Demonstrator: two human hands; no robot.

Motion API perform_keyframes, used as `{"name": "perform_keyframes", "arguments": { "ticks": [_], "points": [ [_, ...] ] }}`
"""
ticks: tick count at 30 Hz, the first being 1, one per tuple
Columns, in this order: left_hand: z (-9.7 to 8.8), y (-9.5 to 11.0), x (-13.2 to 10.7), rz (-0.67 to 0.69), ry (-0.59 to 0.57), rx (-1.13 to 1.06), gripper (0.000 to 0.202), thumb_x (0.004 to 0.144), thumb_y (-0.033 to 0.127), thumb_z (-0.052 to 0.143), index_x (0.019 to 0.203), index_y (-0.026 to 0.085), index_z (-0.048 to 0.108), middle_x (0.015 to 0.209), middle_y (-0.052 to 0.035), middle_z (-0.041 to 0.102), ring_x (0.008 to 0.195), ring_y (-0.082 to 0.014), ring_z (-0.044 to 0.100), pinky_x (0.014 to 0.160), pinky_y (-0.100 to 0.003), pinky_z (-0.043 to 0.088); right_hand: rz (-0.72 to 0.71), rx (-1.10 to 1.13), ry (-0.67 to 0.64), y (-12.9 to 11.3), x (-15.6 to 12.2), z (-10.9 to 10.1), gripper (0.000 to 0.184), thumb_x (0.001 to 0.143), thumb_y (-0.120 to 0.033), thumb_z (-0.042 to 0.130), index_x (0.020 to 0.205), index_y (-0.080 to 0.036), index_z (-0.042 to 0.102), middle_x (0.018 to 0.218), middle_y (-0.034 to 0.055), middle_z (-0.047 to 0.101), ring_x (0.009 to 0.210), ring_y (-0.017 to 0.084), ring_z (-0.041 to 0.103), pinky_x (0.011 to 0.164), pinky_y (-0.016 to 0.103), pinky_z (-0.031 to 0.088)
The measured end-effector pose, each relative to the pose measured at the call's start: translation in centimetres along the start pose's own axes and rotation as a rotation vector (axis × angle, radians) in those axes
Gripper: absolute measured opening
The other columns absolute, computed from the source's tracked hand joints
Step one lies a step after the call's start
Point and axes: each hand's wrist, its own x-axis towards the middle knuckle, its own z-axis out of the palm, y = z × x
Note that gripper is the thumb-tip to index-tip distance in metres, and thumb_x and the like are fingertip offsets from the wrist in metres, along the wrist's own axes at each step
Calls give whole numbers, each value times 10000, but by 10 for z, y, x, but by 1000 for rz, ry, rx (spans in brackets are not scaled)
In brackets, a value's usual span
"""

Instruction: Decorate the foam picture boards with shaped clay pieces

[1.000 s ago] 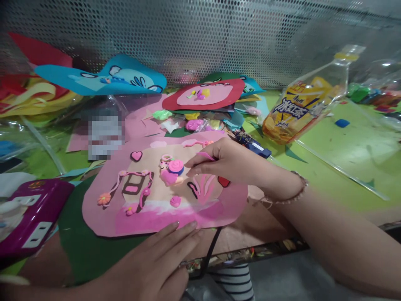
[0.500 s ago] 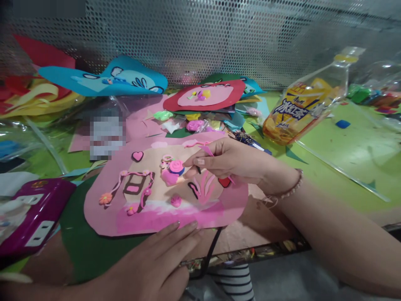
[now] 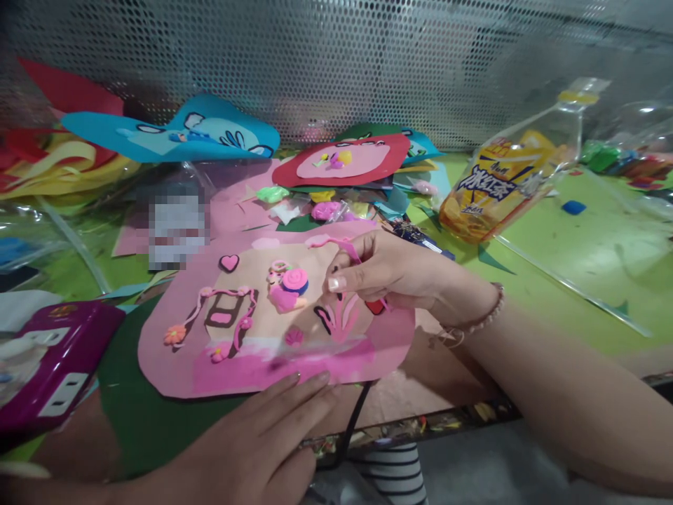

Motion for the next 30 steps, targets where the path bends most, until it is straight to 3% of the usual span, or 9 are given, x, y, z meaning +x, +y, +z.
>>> {"name": "perform_keyframes", "arguments": {
  "ticks": [2,7,12,18,23,26,30],
  "points": [
    [-1,-1,1,-2,-14,-11,227,862,97,405,704,147,560,1138,-86,638,1127,-203,543,1044,-322,344,-8,-20,-8,-2,-1,1,226,722,-323,739,787,-116,676,686,12,654,414,12,224,372,216,105],
    [-8,-3,3,-11,-68,-15,195,826,54,411,693,126,533,1196,-178,592,1183,-282,504,1038,-392,349,-29,-43,9,-4,-2,5,181,800,-269,663,932,-149,697,758,14,673,444,23,303,400,207,204],
    [-13,-4,3,-7,-117,19,156,824,57,411,785,113,551,1202,-220,573,1197,-318,484,1017,-456,356,-78,-48,-2,-4,-1,8,156,708,-264,751,738,-138,663,657,-13,627,517,45,434,442,191,259],
    [-3,-4,0,-5,-64,20,134,820,78,437,709,138,481,1217,-222,562,1211,-301,471,1043,-441,315,-99,23,39,-1,1,7,341,614,-259,819,589,-137,501,498,-86,449,438,20,311,402,176,186],
    [10,-6,-4,18,52,41,129,795,71,449,691,147,457,1201,-209,573,1242,-292,434,1079,-445,241,-44,-82,30,-4,-1,8,231,667,-303,782,724,-124,647,642,-11,620,513,45,440,447,187,278],
    [11,-6,-4,5,34,38,140,797,77,434,678,151,444,1220,-210,559,1259,-296,414,1085,-440,224,-23,-107,23,-6,-2,11,215,750,-305,712,868,-129,680,768,22,667,556,54,471,455,194,289],
    [4,-5,-2,20,-37,70,116,806,96,437,709,152,466,1215,-187,573,1243,-290,437,1095,-438,196,-43,-96,6,-6,-3,12,196,778,-300,685,860,-123,666,775,22,660,514,37,423,409,194,214]
  ]
}}
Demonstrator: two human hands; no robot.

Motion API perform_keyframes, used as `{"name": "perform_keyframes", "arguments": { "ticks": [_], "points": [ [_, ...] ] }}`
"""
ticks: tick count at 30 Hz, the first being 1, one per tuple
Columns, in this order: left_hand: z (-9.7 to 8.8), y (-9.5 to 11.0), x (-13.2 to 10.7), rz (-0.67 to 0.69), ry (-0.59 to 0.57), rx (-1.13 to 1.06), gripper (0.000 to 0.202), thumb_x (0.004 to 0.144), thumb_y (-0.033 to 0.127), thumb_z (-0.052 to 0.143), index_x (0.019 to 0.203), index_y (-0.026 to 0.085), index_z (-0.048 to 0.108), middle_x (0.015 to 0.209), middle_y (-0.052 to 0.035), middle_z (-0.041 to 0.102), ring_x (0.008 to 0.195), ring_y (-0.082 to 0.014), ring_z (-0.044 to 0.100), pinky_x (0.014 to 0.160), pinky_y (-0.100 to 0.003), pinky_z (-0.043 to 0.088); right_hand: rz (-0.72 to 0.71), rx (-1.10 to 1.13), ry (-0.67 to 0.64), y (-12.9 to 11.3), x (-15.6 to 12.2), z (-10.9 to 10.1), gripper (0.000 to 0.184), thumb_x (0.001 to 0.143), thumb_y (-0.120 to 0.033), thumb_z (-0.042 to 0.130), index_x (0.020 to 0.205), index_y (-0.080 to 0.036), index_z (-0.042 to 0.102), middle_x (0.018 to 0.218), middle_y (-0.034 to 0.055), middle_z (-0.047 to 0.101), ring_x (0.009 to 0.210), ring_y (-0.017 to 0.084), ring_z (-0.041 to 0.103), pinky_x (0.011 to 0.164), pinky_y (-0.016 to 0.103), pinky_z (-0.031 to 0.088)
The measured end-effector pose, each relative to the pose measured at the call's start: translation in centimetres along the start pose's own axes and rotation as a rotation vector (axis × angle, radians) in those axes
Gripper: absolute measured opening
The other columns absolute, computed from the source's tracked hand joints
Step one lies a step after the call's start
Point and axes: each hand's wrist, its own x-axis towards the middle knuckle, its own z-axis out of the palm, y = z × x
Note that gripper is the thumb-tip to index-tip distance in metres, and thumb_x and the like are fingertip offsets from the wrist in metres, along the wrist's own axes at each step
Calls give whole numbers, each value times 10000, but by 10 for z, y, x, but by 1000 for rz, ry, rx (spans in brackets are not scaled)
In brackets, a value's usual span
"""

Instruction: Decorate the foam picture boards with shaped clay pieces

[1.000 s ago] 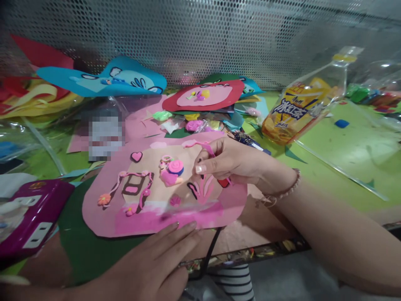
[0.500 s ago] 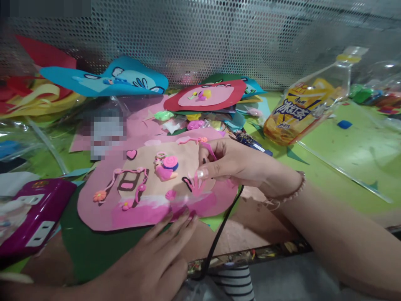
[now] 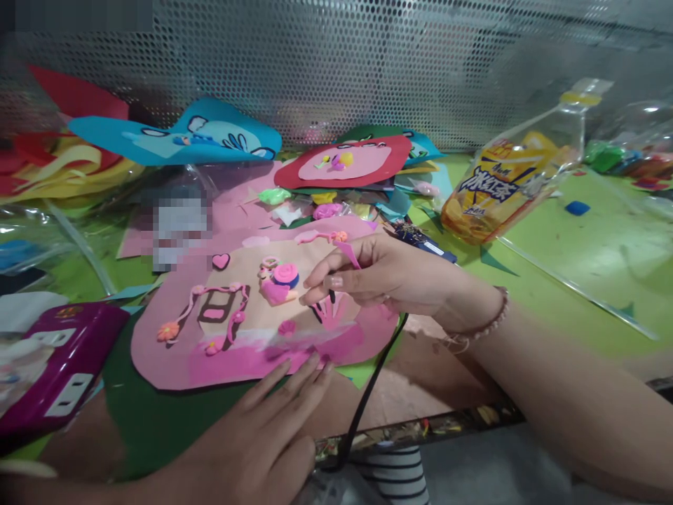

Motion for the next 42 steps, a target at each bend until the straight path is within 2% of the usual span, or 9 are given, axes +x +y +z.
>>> {"name": "perform_keyframes", "arguments": {
  "ticks": [8,13,16,19,23,29,34,39,42],
  "points": [
    [1,1,-1,4,44,-4,144,808,100,458,676,153,443,1218,-205,566,1220,-296,463,1045,-443,316,-50,75,52,5,2,-3,323,642,-292,799,645,-143,512,511,-81,435,436,24,307,387,175,174],
    [-9,0,3,-17,-72,-20,129,823,94,463,706,142,489,1227,-196,564,1217,-297,467,1019,-428,363,-37,108,43,3,1,-2,260,650,-272,795,741,-139,591,638,-31,592,488,29,448,397,137,277],
    [-12,1,4,3,-72,-13,115,824,94,468,724,137,508,1221,-197,568,1208,-309,475,1006,-429,375,-67,135,-1,2,0,1,159,712,-215,748,808,-147,641,760,-5,652,663,60,587,574,147,449],
    [-10,1,3,-3,-70,-6,122,831,98,459,732,133,521,1226,-190,567,1205,-313,477,1004,-435,376,-75,138,-37,1,0,2,114,740,-141,709,841,-151,657,851,8,670,793,79,619,702,179,489],
    [-6,1,-1,-62,-80,7,171,869,155,419,857,115,586,1278,-160,535,1231,-272,454,1044,-406,336,-50,134,-13,1,0,2,104,731,-123,706,816,-144,650,826,6,663,717,70,604,620,159,472],
    [-3,1,-3,-70,-117,43,232,886,203,426,1015,109,594,1300,-123,527,1233,-243,453,1059,-371,310,15,87,29,3,-2,-1,156,701,-206,742,782,-137,627,719,-15,579,509,28,428,410,151,291],
    [-2,2,-1,-88,-104,23,196,892,205,427,962,127,593,1286,-107,543,1225,-240,462,1053,-363,313,19,14,78,3,0,0,178,686,-247,745,755,-137,623,669,-22,554,477,29,391,392,167,250],
    [-2,2,0,-33,-28,12,150,833,157,484,688,142,517,1215,-162,583,1187,-296,499,1037,-403,320,4,-217,148,3,3,2,221,679,-326,745,754,-141,652,668,-3,604,571,79,514,508,192,394],
    [-2,2,0,-51,-19,11,133,836,161,469,726,143,541,1206,-141,595,1185,-276,505,1042,-378,322,3,-363,154,4,4,2,221,678,-355,741,729,-152,670,651,-9,620,579,88,533,537,197,417]
  ]
}}
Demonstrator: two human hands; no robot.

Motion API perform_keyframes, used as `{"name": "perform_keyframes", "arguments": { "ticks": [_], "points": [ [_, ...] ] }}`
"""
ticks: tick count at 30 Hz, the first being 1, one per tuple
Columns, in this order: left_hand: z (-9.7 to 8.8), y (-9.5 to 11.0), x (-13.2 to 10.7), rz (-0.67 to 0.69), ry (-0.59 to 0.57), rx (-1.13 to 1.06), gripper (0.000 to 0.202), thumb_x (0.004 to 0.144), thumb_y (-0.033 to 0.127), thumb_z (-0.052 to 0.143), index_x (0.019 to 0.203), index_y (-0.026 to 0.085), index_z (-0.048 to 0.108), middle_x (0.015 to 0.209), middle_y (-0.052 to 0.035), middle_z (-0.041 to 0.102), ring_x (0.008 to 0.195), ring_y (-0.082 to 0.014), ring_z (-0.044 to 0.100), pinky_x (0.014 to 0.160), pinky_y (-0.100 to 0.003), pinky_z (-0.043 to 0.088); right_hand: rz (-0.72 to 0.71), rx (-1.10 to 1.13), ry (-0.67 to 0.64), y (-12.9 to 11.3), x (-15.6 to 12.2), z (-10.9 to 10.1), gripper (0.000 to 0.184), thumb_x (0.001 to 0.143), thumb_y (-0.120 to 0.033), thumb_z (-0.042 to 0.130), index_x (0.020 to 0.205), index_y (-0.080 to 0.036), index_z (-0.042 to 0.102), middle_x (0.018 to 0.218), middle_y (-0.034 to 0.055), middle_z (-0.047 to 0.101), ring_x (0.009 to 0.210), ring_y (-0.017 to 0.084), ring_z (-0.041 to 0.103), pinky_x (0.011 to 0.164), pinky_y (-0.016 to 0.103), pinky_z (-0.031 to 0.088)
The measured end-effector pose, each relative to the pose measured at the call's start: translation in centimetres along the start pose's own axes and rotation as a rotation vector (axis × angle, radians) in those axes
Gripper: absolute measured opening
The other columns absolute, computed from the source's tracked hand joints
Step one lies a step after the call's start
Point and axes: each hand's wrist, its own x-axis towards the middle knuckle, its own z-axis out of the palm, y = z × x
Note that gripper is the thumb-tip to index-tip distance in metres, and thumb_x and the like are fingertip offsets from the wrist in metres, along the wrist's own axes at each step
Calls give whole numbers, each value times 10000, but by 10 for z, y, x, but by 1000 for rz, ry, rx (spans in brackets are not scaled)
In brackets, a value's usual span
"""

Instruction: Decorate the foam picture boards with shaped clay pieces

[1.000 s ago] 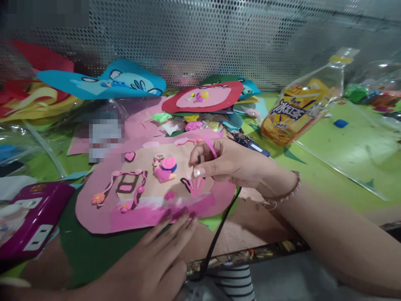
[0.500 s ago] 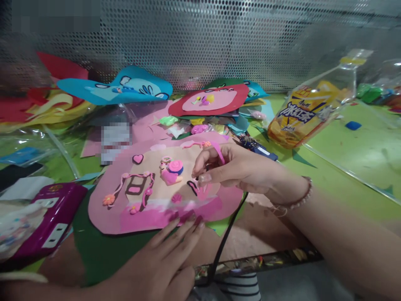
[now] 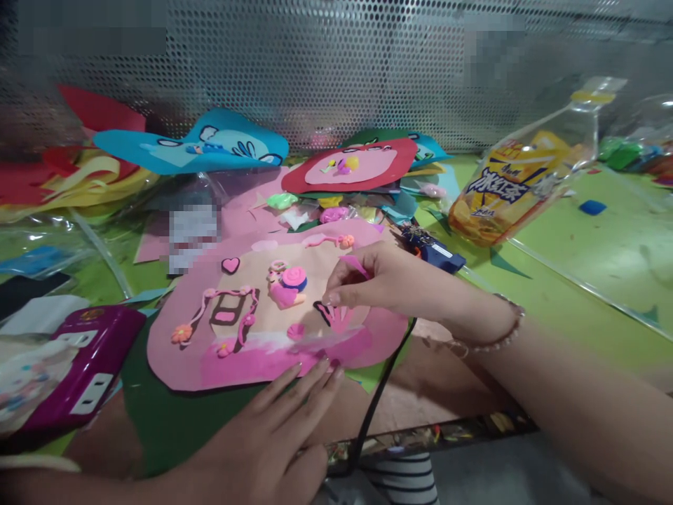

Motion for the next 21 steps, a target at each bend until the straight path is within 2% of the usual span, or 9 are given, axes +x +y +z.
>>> {"name": "perform_keyframes", "arguments": {
  "ticks": [4,8,12,15,21],
  "points": [
    [-1,0,0,-19,-20,3,192,872,172,411,902,130,597,1228,-125,583,1189,-258,500,1041,-366,329,33,-77,-45,2,0,0,248,713,-385,714,640,-158,648,541,-22,595,499,78,525,476,181,398],
    [-3,0,0,7,-31,13,154,854,154,436,821,137,585,1239,-130,574,1208,-268,481,1054,-379,307,88,-46,-16,2,0,-1,305,698,-401,724,557,-167,589,483,-27,580,431,76,515,421,178,399],
    [-2,0,1,-17,-2,1,142,852,162,448,837,130,585,1196,-131,604,1183,-267,506,1043,-369,335,95,18,-52,2,0,-1,209,691,-378,731,684,-176,678,615,4,670,560,113,611,553,214,500],
    [-2,0,3,7,2,-17,116,822,127,464,731,141,535,1189,-152,603,1175,-299,511,1017,-400,365,88,50,-70,3,0,-1,170,716,-342,709,773,-182,699,726,10,698,673,122,639,654,235,519],
    [-4,-1,3,28,-34,-21,125,804,117,473,683,148,473,1199,-176,589,1182,-321,500,1012,-422,365,65,84,-67,3,1,-3,121,687,-234,730,753,-154,667,751,3,689,676,96,623,636,202,494]
  ]
}}
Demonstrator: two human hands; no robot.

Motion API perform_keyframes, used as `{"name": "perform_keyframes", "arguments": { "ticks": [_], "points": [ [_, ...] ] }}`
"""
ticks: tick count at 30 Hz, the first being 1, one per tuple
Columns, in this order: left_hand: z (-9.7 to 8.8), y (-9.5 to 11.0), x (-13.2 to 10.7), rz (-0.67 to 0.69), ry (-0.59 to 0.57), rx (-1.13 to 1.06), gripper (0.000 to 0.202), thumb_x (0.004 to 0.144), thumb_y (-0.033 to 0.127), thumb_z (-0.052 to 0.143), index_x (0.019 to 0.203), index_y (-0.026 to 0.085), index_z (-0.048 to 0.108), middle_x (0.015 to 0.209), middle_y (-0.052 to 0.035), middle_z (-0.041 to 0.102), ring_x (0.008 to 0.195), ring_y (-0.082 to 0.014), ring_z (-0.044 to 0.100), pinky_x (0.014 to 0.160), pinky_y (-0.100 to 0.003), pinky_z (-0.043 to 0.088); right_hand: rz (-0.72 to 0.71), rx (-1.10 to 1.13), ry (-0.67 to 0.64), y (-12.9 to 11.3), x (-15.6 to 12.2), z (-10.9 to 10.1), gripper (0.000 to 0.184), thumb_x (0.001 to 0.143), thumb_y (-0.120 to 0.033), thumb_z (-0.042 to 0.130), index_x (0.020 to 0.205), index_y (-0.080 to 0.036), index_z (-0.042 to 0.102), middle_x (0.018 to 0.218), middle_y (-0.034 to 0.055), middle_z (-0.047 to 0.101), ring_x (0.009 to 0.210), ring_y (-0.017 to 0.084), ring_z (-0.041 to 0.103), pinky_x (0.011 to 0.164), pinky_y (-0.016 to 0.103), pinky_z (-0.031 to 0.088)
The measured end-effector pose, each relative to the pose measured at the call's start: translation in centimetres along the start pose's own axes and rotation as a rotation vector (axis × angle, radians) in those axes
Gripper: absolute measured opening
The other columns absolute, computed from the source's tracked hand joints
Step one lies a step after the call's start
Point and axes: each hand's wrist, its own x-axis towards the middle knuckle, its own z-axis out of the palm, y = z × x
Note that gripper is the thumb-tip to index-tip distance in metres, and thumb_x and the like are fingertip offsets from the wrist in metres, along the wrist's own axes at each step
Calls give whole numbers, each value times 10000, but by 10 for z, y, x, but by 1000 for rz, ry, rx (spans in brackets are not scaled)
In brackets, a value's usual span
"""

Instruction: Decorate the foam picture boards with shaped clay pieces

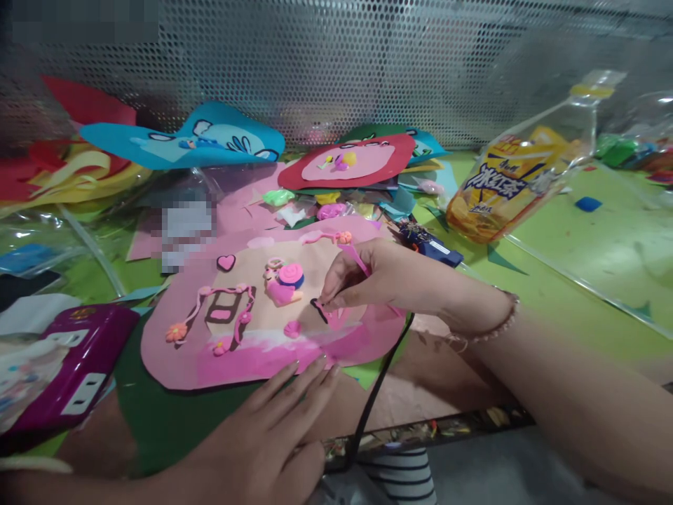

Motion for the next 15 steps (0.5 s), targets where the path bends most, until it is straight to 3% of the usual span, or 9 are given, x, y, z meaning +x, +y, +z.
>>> {"name": "perform_keyframes", "arguments": {
  "ticks": [6,11,15],
  "points": [
    [-1,1,0,6,-10,6,128,805,127,486,681,146,457,1200,-191,584,1185,-334,493,1013,-428,364,-10,-59,-11,4,2,-2,110,734,-251,694,800,-170,659,716,-9,685,655,103,629,632,206,506],
    [-1,1,-1,15,-7,12,123,809,126,470,688,148,453,1208,-191,579,1189,-321,492,1023,-426,355,36,-207,47,-1,-2,2,127,739,-281,683,662,-180,676,551,-28,635,517,85,585,504,170,458],
    [1,1,0,20,18,16,130,800,114,478,678,145,447,1195,-204,582,1173,-333,505,1004,-438,372,69,-241,56,-5,-4,4,98,722,-286,684,675,-201,696,588,-33,659,541,91,603,511,172,459]
  ]
}}
